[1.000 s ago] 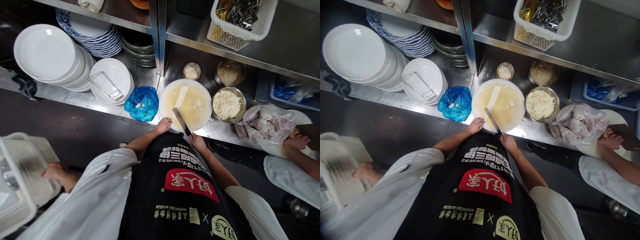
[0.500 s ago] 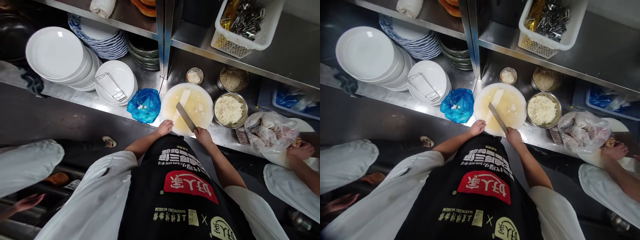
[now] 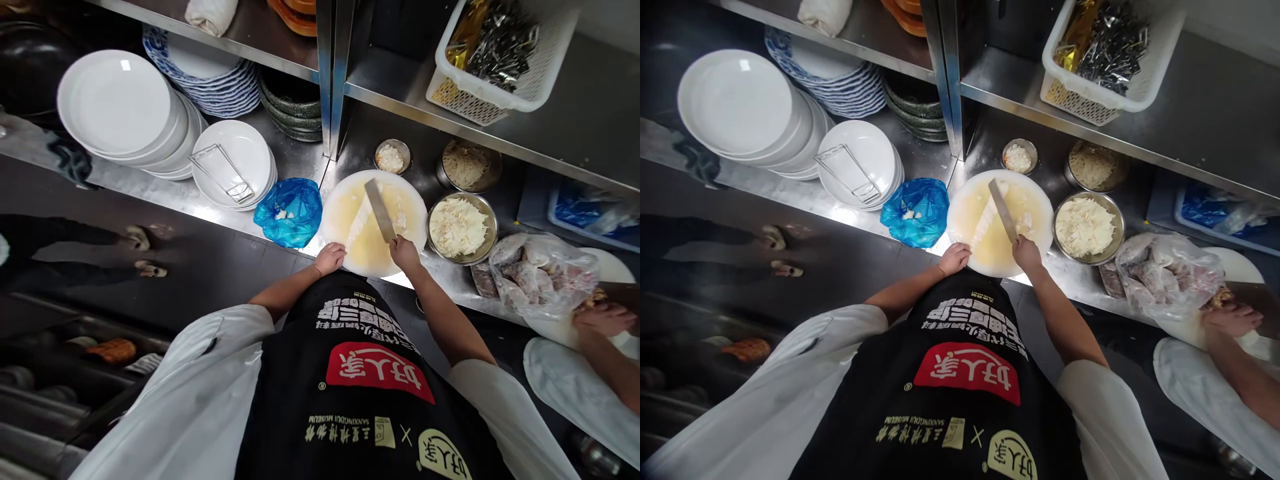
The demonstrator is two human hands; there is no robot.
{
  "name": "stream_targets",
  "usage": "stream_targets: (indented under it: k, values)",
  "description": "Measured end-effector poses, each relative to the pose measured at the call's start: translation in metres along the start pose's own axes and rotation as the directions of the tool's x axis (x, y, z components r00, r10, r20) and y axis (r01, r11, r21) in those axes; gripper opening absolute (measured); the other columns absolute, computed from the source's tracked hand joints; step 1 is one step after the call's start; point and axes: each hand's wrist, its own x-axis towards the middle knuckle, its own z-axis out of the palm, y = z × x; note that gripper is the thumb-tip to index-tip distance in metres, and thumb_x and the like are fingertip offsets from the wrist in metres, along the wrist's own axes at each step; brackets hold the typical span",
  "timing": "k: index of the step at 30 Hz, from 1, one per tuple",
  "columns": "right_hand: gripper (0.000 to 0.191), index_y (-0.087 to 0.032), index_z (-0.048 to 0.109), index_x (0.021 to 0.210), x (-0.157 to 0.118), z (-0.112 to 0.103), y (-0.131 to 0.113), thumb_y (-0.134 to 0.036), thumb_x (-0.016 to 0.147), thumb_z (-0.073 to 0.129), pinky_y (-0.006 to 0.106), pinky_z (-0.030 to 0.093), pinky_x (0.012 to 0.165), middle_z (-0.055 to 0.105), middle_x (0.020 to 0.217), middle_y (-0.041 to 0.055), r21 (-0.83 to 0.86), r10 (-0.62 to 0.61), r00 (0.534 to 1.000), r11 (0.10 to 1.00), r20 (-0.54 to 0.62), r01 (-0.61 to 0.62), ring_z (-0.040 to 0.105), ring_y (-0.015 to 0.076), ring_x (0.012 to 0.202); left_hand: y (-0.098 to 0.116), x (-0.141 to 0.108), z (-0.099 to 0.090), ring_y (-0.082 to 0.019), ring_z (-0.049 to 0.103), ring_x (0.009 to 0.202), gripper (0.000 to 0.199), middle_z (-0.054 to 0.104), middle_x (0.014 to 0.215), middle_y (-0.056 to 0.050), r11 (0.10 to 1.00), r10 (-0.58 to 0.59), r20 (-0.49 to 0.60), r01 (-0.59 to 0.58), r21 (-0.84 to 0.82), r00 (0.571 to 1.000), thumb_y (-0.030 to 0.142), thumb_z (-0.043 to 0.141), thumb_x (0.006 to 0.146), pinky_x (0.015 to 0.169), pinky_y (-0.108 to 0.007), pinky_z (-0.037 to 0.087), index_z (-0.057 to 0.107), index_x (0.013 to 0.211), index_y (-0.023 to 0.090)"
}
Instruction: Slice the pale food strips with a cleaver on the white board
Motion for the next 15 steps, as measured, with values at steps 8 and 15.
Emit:
stream_targets:
  k: [8, 15]
  values:
    - [0.036, -0.008, 0.067, 0.112, 0.031, -0.026, 0.007, -0.028, 0.101, 0.039, 0.030, 0.041, 0.078, 0.072, 0.100, 0.0191, -0.030, -0.005, 0.998, 1.000, -0.070, 0.003, 0.064, 0.0267, 0.091, 0.007, 0.003, -0.007, -0.021, 0.062, 0.109, 0.023, 0.069, 0.113, -0.008, 1.000, -0.030, 0.020, 0.030, 0.000, 0.999, 0.017, 0.054, 0.091, 0.100, -0.042, 0.050, 0.075, 0.102, 0.021]
    - [0.037, -0.009, 0.069, 0.110, 0.056, -0.041, 0.011, -0.031, 0.101, 0.040, 0.031, 0.043, 0.081, 0.072, 0.102, 0.0195, -0.032, 0.000, 0.995, 0.999, -0.101, -0.003, 0.064, 0.0271, 0.092, 0.006, 0.005, -0.007, -0.022, 0.062, 0.108, 0.023, 0.069, 0.111, -0.008, 0.999, -0.035, 0.028, 0.035, -0.009, 0.999, 0.017, 0.054, 0.090, 0.099, -0.042, 0.051, 0.074, 0.100, 0.020]
